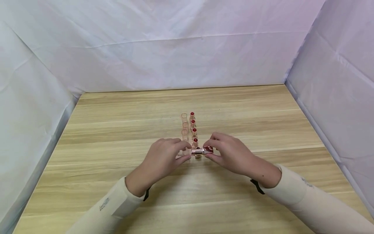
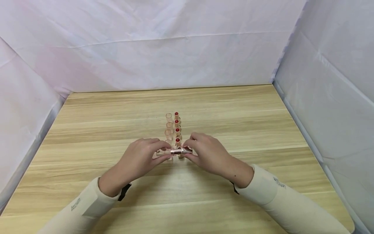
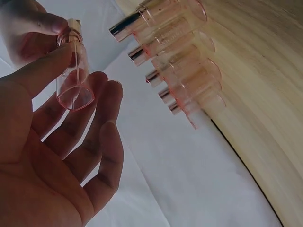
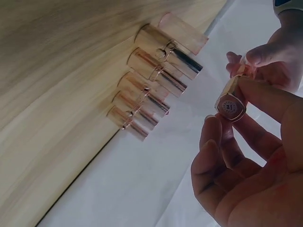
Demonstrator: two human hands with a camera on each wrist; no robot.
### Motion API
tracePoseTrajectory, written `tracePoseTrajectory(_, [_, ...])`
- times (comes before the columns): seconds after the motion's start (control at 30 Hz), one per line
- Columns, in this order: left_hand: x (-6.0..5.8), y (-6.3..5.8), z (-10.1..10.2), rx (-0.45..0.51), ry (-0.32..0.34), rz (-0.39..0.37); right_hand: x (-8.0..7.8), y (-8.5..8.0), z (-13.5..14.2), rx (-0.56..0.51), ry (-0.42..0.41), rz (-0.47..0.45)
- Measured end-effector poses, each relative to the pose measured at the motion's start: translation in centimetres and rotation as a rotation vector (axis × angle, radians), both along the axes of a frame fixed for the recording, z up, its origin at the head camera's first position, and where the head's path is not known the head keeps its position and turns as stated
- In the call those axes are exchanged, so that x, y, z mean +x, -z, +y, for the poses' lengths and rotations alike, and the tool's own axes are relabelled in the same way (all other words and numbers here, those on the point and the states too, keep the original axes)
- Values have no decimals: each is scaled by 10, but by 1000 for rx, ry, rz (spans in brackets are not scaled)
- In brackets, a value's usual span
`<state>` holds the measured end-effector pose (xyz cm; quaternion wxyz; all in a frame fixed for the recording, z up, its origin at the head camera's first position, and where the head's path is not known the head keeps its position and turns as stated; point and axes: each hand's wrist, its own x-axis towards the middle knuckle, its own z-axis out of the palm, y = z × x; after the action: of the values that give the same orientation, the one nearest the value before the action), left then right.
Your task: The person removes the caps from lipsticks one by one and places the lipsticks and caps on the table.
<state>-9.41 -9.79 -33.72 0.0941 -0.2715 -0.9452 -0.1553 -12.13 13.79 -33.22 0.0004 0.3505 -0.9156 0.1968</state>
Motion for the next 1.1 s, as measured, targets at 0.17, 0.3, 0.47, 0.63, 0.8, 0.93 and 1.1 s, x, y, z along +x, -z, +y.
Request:
tracePoseTrajectory(0.17, [5,3,-9,19,-27,-31,0,5,7,-8,23,-26])
tracePoseTrajectory(0.3, [10,6,-14,28,-42,-55,1,10,10,-10,27,-62])
tracePoseTrajectory(0.47, [16,10,-16,34,-43,-55,1,17,10,-16,32,-139])
tracePoseTrajectory(0.63, [21,16,-16,50,-45,-101,4,24,9,-6,25,-184])
tracePoseTrajectory(0.8, [24,24,-15,40,-14,-126,5,30,10,-6,16,-207])
tracePoseTrajectory(0.93, [24,28,-13,34,-4,-130,5,35,9,-4,-5,-252])
tracePoseTrajectory(1.1, [25,32,-10,41,-7,-163,6,39,5,10,-45,-211])
